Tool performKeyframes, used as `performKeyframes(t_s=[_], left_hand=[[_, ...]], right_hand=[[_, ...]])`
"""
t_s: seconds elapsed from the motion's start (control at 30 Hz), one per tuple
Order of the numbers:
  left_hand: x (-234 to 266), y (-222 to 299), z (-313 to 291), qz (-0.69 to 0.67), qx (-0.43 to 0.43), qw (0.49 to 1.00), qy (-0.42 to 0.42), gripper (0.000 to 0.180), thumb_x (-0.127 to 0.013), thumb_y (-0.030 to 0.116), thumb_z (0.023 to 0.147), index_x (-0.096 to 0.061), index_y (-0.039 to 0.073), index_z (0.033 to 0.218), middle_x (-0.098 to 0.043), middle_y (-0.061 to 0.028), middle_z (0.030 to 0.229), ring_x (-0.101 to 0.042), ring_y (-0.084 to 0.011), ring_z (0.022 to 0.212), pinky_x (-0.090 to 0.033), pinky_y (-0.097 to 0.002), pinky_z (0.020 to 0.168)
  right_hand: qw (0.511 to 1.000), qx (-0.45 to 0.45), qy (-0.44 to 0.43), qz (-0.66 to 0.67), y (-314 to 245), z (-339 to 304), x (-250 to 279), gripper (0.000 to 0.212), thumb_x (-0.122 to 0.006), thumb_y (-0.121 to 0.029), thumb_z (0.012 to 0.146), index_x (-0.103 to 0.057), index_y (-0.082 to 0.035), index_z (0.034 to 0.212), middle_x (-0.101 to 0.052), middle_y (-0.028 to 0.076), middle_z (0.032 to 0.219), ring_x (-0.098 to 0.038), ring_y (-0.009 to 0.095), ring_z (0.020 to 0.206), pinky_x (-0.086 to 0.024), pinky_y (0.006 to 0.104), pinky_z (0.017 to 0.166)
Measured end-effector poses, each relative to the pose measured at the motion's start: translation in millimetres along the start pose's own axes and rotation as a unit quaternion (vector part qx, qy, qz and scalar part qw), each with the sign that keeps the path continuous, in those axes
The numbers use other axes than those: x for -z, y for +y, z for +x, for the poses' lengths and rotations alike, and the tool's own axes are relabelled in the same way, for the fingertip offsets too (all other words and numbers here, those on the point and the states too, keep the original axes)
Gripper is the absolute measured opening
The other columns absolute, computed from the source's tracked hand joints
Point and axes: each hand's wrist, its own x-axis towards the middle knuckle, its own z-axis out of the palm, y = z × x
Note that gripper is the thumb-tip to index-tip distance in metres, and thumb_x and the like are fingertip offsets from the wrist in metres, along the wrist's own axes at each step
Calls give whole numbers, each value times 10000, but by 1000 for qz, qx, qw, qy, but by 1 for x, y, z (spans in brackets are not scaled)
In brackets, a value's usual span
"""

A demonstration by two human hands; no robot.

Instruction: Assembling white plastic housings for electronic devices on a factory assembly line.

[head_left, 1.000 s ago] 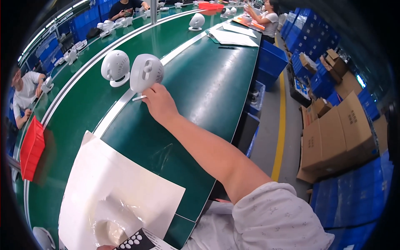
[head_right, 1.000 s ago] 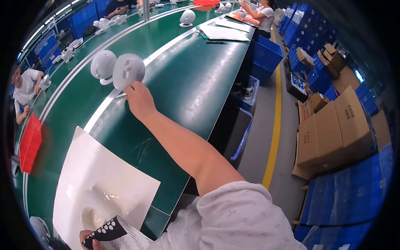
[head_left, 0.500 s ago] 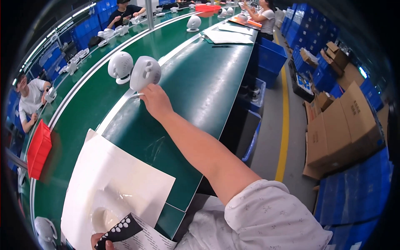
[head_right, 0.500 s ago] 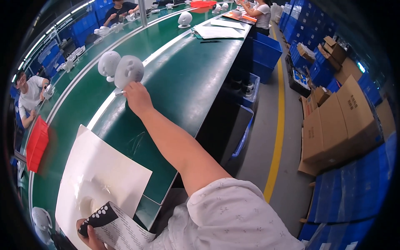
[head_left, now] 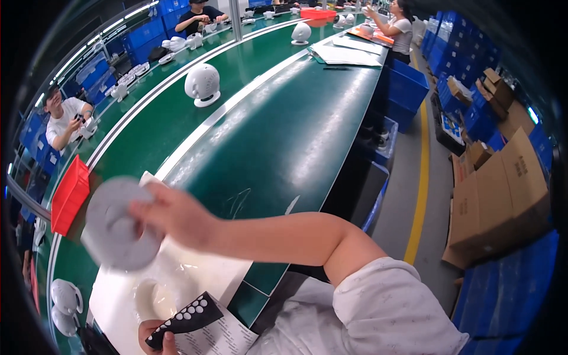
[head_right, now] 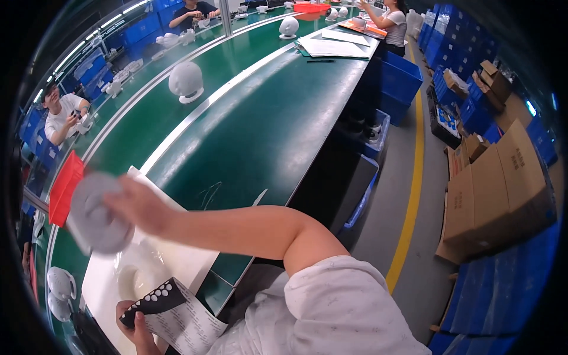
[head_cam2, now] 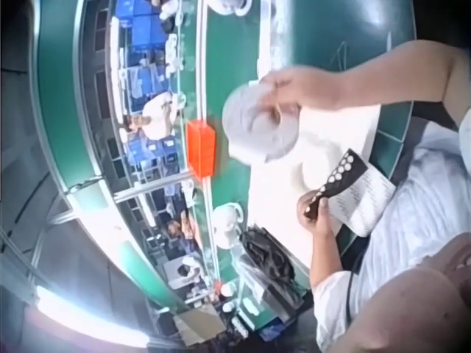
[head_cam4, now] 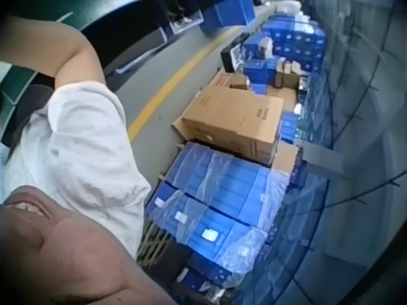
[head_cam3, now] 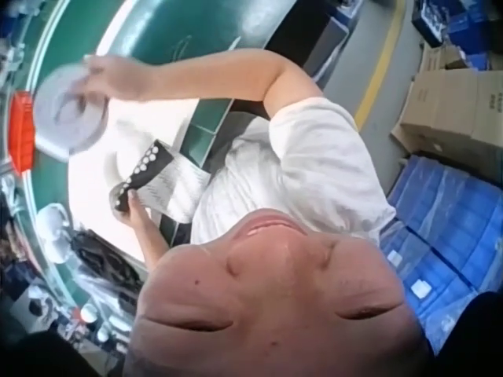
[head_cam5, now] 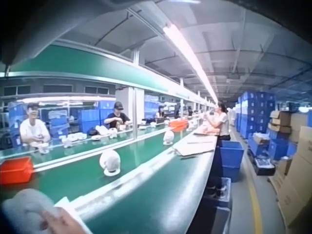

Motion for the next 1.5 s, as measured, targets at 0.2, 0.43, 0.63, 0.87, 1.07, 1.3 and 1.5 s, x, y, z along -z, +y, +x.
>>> performKeyframes(t_s=[0.2,0.43,0.63,0.87,1.07,1.3,1.5], left_hand=[[-4,4,-10,93,-72,988,-102,292,-622,215,640,-560,-39,770,-576,-104,704,-540,-192,624,-416,-286,588],[8,6,-19,89,-201,966,-140,265,-594,95,614,-594,-50,835,-613,-136,740,-575,-227,625,-454,-308,599],[13,-8,-21,63,-105,979,-164,351,-637,198,616,-610,-57,855,-624,-130,717,-609,-218,640,-473,-283,604],[15,0,-21,77,-119,973,-180,309,-626,162,668,-591,-38,900,-620,-112,738,-602,-194,663,-475,-259,604],[8,17,-18,77,-189,968,-146,283,-620,171,663,-602,-47,842,-609,-118,714,-579,-200,609,-462,-273,567],[3,24,-15,110,-94,988,-50,220,-645,84,590,-629,-14,786,-616,-134,739,-589,-218,656,-454,-277,618],[-1,47,-5,29,-94,994,-56,176,-651,7,675,-587,-35,833,-615,-125,779,-583,-183,673,-448,-247,606]], right_hand=[[965,-197,-144,-94,14,-13,-49,291,-503,-209,828,-432,49,941,-549,172,864,-603,215,656,-507,306,406],[920,-237,-280,-138,35,-8,-51,350,-478,-177,830,-361,44,1075,-532,197,904,-608,246,583,-518,294,427],[914,-254,-301,-92,37,-5,-41,334,-460,-166,837,-358,42,1079,-548,181,846,-583,219,472,-489,288,398],[907,-295,-292,-66,36,-1,-37,346,-456,-173,840,-344,36,1092,-555,174,793,-556,209,416,-458,294,376],[923,-233,-283,-119,37,-15,-43,375,-477,-232,845,-363,22,1096,-559,168,794,-552,189,448,-423,271,359],[947,-127,-135,-262,20,-40,9,357,-439,-322,867,-577,6,897,-508,119,1046,-520,193,902,-407,283,787],[985,-38,-101,-134,20,-114,22,602,-645,-310,727,-379,12,1160,-453,161,1116,-443,264,1065,-323,378,916]])
